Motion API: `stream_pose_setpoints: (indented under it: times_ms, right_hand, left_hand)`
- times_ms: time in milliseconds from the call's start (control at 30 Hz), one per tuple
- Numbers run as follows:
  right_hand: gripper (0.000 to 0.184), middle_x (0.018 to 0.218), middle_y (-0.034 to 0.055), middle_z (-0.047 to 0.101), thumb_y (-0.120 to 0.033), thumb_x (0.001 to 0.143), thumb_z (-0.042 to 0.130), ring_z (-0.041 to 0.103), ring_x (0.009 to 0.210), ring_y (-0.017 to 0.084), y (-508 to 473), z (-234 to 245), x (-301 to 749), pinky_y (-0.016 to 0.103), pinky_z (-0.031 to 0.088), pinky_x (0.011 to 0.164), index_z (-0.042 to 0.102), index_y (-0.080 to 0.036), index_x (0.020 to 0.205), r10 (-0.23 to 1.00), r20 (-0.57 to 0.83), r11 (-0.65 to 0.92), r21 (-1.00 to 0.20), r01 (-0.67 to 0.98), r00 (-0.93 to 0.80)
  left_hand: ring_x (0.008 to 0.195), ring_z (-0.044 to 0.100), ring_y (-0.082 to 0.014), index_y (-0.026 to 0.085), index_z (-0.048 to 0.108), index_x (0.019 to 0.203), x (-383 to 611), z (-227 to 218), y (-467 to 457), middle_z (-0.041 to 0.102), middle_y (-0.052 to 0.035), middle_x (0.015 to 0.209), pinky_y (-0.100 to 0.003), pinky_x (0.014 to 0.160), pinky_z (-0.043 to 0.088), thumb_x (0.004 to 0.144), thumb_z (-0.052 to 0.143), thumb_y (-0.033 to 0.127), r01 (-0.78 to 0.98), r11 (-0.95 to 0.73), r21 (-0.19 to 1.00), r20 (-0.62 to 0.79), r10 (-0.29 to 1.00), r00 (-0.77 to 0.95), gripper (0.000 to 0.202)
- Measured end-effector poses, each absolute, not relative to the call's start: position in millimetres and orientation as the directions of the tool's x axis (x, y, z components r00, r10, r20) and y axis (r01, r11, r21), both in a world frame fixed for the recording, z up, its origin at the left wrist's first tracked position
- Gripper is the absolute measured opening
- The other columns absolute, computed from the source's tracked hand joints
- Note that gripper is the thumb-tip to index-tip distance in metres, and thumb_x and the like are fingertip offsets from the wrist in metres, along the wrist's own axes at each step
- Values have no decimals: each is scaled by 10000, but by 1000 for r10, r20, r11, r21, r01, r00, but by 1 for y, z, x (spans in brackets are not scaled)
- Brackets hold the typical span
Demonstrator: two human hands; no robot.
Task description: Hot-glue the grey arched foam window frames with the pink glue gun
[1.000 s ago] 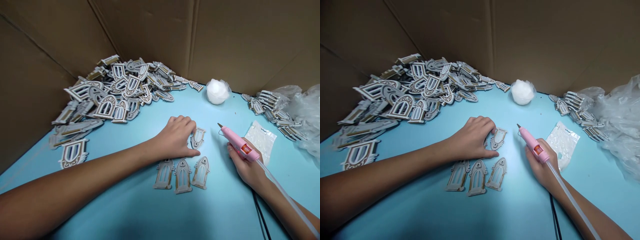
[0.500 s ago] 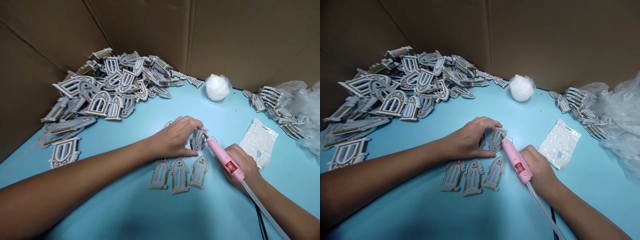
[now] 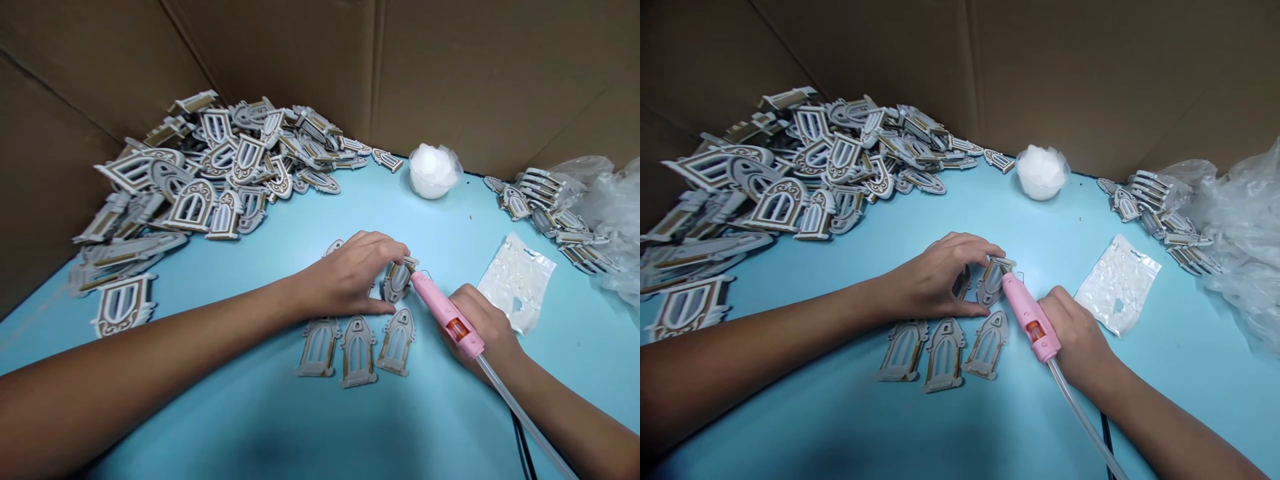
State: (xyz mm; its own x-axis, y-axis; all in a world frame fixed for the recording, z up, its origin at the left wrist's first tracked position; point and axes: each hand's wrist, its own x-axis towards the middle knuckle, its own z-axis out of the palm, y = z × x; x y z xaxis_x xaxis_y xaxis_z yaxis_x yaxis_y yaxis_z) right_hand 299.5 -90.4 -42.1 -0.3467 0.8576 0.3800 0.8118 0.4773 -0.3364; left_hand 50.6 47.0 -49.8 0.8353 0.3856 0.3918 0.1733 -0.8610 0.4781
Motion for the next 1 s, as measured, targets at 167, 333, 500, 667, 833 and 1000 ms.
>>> stream_pose_setpoints:
  times_ms: [167,333,500,667,833,1000]
  right_hand:
    - [186,740,5,474,-55,949,504,458,626,136,-90,-42,299,248,348,513,518,-202,836,850,390,489,-328,809,-356]
    - [180,744,4,465,-69,957,511,459,634,139,-91,-42,299,253,352,522,513,-202,837,850,386,493,-342,800,-359]
    - [177,775,3,463,-62,961,498,427,628,134,-94,-46,301,254,333,519,509,-210,863,871,372,457,-370,809,-322]
    - [177,779,2,466,-65,960,490,423,624,132,-95,-48,300,257,333,522,506,-213,864,866,381,461,-364,809,-323]
    - [177,763,0,475,-73,948,499,437,605,127,-95,-47,300,256,350,510,511,-214,842,867,390,454,-360,815,-311]
    - [159,892,66,619,-92,970,446,606,712,155,-93,-37,295,260,495,563,561,-201,959,850,384,497,-354,792,-361]
  left_hand:
    - [1270,600,-307,222,483,1269,50,-49,46,661,-137,1338,-469,1053,454,797,861,381,192,-845,500,365,406,838,625]
    - [1267,601,-302,217,491,1229,50,-50,46,665,-140,1331,-458,1051,456,807,859,389,178,-851,493,381,395,836,585]
    - [1263,605,-290,213,465,1223,50,-52,47,670,-137,1314,-440,1045,459,821,859,377,127,-876,466,447,357,820,586]
    - [1270,602,-292,221,466,1192,50,-51,46,666,-141,1332,-451,1044,457,836,842,388,138,-871,472,434,366,823,544]
    - [1268,599,-290,222,479,1170,50,-50,46,668,-141,1332,-461,1049,456,835,837,398,152,-863,482,421,380,824,521]
    - [1260,601,-296,222,504,1167,50,-50,46,673,-143,1324,-478,1052,452,842,819,423,173,-850,497,392,398,829,495]
